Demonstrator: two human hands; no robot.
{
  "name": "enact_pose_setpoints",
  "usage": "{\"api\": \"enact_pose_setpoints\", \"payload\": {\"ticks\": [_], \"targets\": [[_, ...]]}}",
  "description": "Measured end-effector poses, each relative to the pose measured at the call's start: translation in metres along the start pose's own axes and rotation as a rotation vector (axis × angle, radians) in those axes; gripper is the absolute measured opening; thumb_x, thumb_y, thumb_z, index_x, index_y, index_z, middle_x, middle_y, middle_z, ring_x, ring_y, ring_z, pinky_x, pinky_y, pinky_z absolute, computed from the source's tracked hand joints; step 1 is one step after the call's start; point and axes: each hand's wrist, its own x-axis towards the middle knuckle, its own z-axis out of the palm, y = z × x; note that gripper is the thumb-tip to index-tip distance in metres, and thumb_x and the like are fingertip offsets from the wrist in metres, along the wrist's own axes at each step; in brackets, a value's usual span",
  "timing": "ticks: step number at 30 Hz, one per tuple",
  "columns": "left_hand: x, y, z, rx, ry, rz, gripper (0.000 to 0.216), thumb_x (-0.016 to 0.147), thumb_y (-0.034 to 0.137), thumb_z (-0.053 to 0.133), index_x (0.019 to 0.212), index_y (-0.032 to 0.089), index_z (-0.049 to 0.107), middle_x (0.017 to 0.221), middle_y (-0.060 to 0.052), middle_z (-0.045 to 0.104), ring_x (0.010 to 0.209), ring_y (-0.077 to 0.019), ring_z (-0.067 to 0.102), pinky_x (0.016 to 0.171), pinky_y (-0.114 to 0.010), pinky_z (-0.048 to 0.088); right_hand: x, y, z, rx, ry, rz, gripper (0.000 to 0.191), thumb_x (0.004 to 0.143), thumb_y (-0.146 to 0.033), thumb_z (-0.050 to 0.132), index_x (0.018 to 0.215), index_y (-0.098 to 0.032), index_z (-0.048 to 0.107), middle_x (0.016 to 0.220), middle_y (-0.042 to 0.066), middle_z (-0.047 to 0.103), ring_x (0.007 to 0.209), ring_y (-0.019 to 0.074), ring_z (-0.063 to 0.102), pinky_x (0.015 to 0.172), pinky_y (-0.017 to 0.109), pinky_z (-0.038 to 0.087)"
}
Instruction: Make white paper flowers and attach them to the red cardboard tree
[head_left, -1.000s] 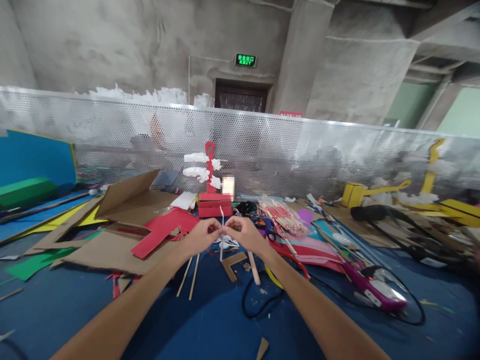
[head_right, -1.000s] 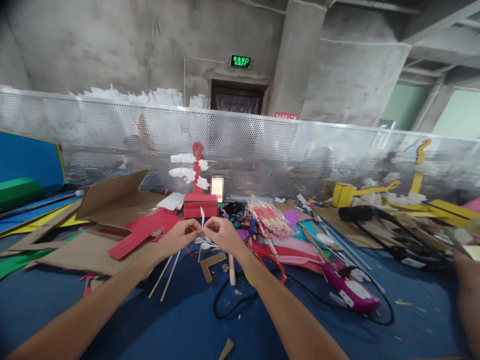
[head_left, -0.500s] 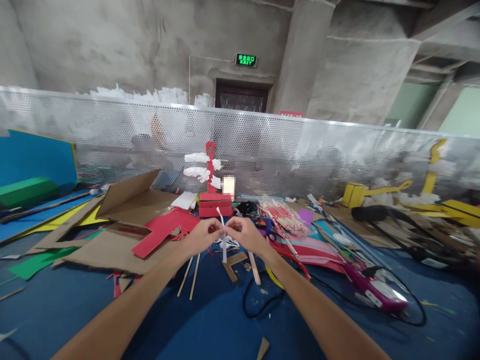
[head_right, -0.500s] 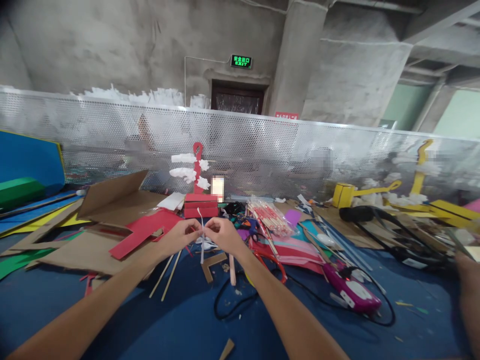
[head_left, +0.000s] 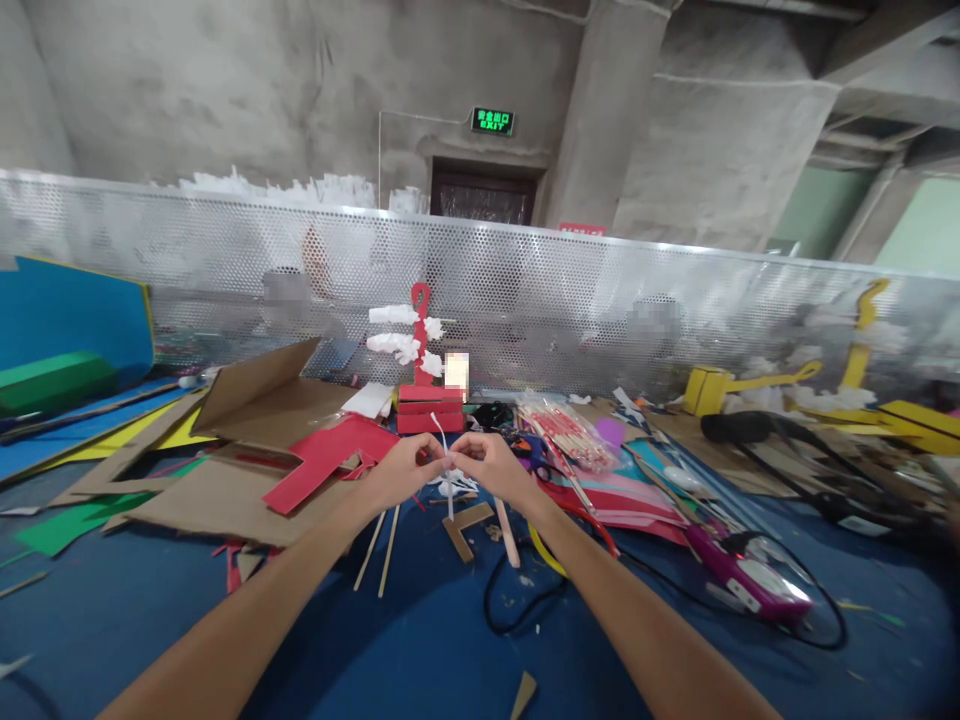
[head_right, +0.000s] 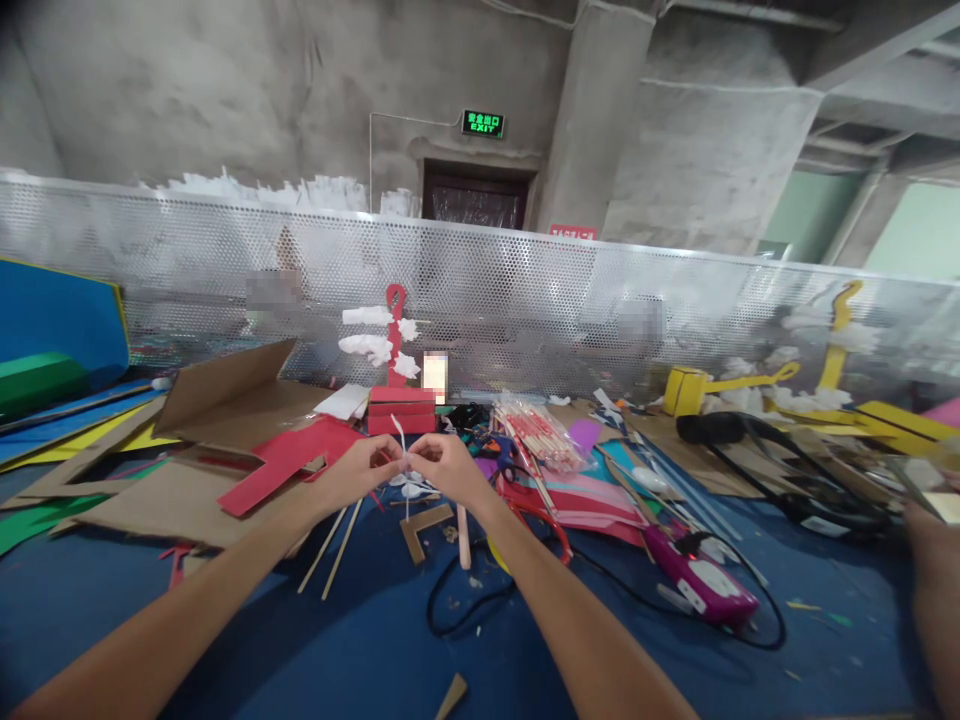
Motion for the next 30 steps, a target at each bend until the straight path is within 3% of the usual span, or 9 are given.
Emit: {"api": "enact_pose_setpoints", "payload": {"ticks": [12, 24, 30], "targets": [[0.0015, -0.0037, 0.0003, -0.038, 0.000, -0.022, 0.029, 0.081, 0.044, 0.056, 0.078, 0.015, 0.056, 0.067, 0.001, 0.056, 0.060, -0.0128, 0.052, 0.055, -0.022, 0.040, 0.0009, 0.0008, -0.0002, 0.009, 0.001, 0.038, 0.016, 0.078, -0.030, 0.058, 0.077, -0.014, 0.063, 0.066, 0.003, 0.063, 0.054, 0.0110, 0.053, 0.052, 0.021, 0.041], [0.0021, -0.0010, -0.0004, -0.079, -0.040, 0.005, 0.030, 0.083, 0.043, 0.056, 0.077, 0.014, 0.058, 0.067, 0.000, 0.056, 0.060, -0.0119, 0.052, 0.056, -0.022, 0.040, 0.0021, -0.0008, -0.0004, -0.022, 0.009, -0.023, 0.020, 0.076, -0.034, 0.062, 0.076, -0.014, 0.063, 0.066, 0.002, 0.062, 0.058, 0.0117, 0.054, 0.055, 0.022, 0.042], [0.0030, -0.0052, 0.0002, -0.220, -0.038, -0.021, 0.027, 0.080, 0.041, 0.060, 0.077, 0.014, 0.056, 0.068, 0.002, 0.054, 0.059, -0.0102, 0.051, 0.057, -0.021, 0.040, 0.0027, -0.0002, 0.0002, 0.057, -0.004, 0.022, 0.023, 0.076, -0.037, 0.061, 0.076, -0.014, 0.060, 0.064, 0.001, 0.058, 0.051, 0.0093, 0.049, 0.046, 0.019, 0.039]]}}
